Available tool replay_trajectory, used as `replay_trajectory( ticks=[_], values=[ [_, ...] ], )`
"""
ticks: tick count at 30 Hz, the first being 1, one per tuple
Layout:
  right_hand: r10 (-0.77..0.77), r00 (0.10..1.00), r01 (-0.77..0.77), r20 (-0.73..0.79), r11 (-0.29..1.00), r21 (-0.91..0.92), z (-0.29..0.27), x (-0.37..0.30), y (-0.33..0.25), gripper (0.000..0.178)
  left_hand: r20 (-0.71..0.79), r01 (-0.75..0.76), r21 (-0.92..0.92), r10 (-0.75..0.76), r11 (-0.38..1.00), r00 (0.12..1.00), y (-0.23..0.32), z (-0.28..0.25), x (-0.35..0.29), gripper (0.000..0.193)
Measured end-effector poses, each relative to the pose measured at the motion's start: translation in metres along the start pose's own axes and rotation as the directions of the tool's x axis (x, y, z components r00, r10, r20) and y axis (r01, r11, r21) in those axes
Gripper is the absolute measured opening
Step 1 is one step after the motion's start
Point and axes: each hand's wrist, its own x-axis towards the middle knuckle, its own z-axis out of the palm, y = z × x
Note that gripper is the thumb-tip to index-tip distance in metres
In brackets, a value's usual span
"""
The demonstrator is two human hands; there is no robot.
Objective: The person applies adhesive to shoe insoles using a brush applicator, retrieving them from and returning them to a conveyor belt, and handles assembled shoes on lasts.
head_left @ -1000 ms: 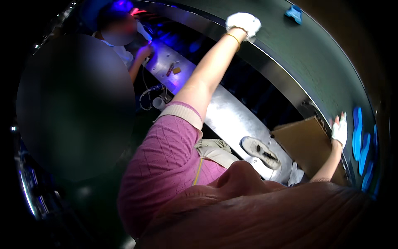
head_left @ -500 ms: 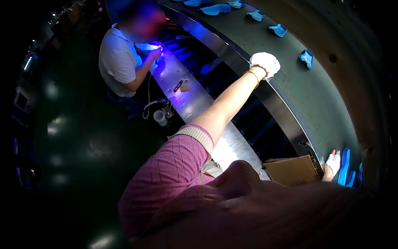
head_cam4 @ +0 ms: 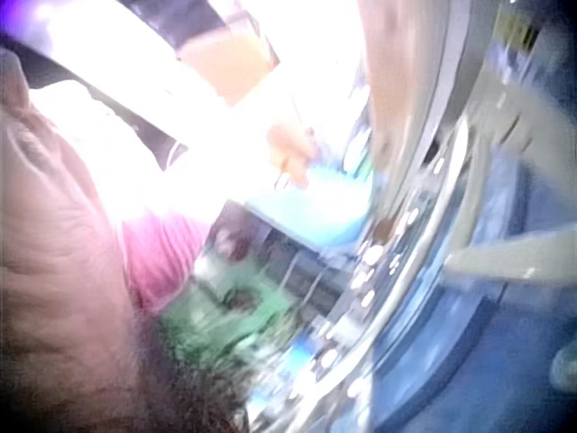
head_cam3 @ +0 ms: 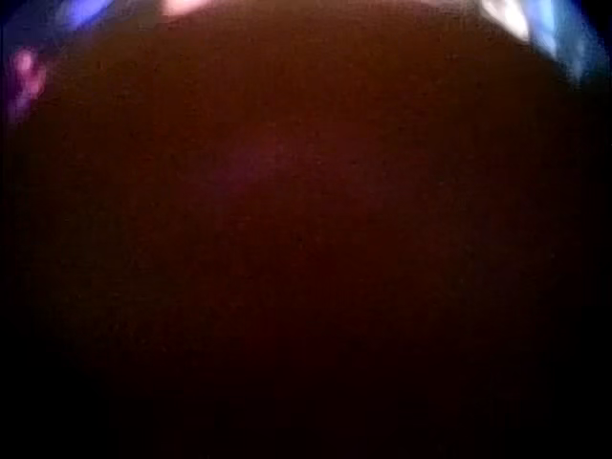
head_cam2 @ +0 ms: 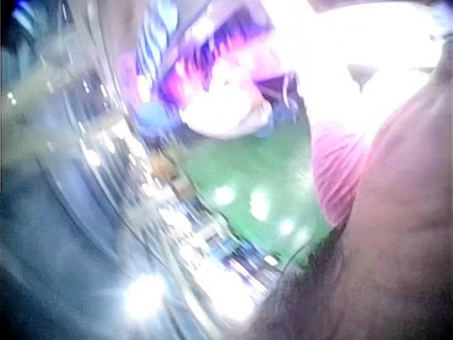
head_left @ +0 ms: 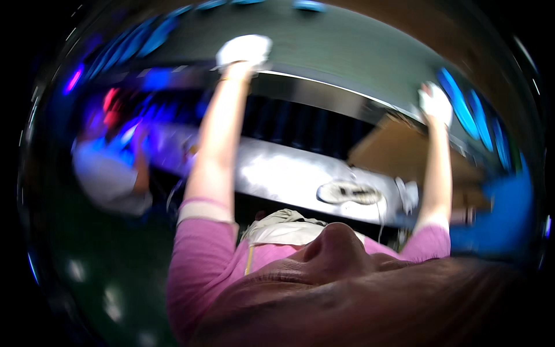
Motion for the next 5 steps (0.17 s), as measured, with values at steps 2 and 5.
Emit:
replay_trajectory(
  ticks=[2, 5],
  values=[
    [0.043, 0.998, -0.046, 0.038, 0.996, 0.077, -0.013, -0.015, 0.004, 0.040, -0.008, -0.206, 0.126, 0.208, 0.970, 0.978, 0.022, -0.020, -0.010, 0.040],
    [0.010, 0.984, -0.034, 0.178, 0.990, 0.135, -0.028, -0.032, -0.011, 0.041, -0.120, -0.292, 0.099, 0.303, 0.951, 0.946, 0.015, 0.006, -0.005, 0.036]
  ],
)
